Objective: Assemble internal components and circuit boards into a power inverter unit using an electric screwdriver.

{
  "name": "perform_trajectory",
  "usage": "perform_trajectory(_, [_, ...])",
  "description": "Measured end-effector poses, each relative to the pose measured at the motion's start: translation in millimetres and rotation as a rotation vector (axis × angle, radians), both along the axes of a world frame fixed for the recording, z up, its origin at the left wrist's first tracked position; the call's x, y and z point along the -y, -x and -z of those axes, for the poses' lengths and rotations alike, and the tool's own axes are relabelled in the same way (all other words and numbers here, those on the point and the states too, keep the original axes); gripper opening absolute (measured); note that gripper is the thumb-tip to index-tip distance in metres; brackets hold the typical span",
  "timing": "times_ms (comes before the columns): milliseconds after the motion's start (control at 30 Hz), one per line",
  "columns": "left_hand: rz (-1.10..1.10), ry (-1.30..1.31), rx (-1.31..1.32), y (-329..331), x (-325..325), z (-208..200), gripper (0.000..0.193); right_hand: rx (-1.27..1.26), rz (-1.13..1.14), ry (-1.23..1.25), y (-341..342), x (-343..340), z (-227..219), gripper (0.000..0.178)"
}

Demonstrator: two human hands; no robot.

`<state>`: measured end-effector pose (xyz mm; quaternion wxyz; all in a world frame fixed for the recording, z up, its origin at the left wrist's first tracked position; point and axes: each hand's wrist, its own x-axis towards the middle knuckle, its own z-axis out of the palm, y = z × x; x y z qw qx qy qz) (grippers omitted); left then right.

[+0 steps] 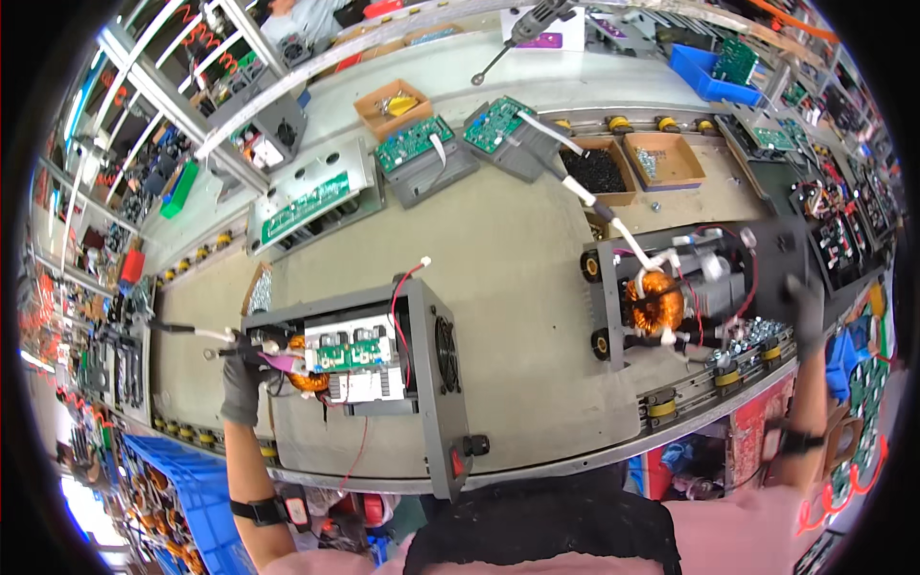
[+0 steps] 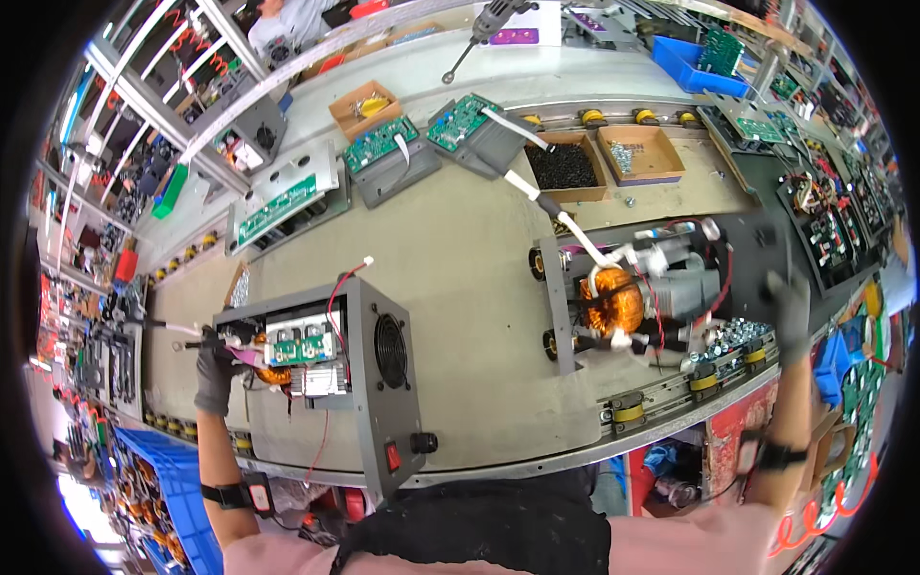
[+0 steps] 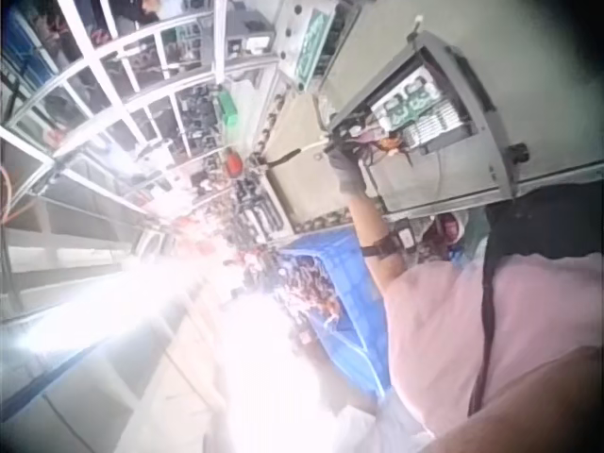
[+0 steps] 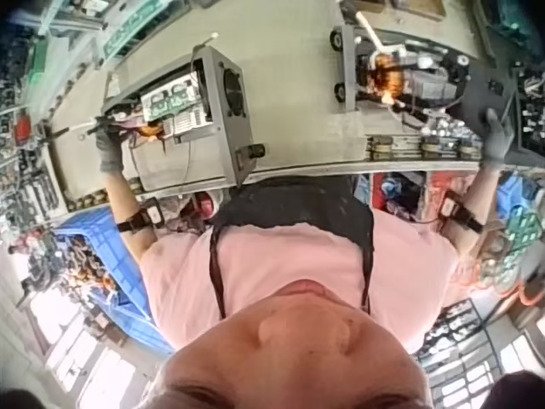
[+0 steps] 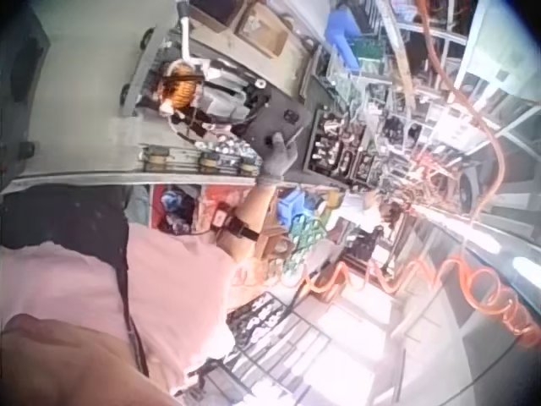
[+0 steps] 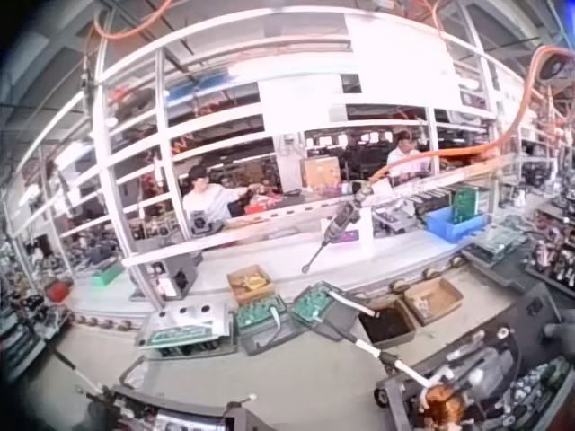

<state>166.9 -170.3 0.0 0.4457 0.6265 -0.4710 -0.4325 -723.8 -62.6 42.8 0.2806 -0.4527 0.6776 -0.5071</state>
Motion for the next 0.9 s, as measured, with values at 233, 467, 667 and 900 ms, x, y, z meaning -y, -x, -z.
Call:
perform_trajectory(233, [-0.017, 0.015, 0.027, 52, -11, -22, 0.06, 0.069, 0.526, 0.33, -149, -104, 43, 0.036])
perform_trajectory(467, [-0.118, -0.084, -0.017, 79, -15, -41, 0.067, -0.161, 0.451, 0.473, -262, -61, 59, 0.054])
perform_trajectory(667, [-0.242, 0.143, 0.217, 98, -31, -72, 0.054, -0.13, 0.186, 0.384, -333, -51, 62, 0.069])
perform_trajectory(900, [-0.185, 1.085, 0.974, 185, -52, -185, 0.042, -0.459, -0.1, 0.696, -275, -13, -44, 0.049])
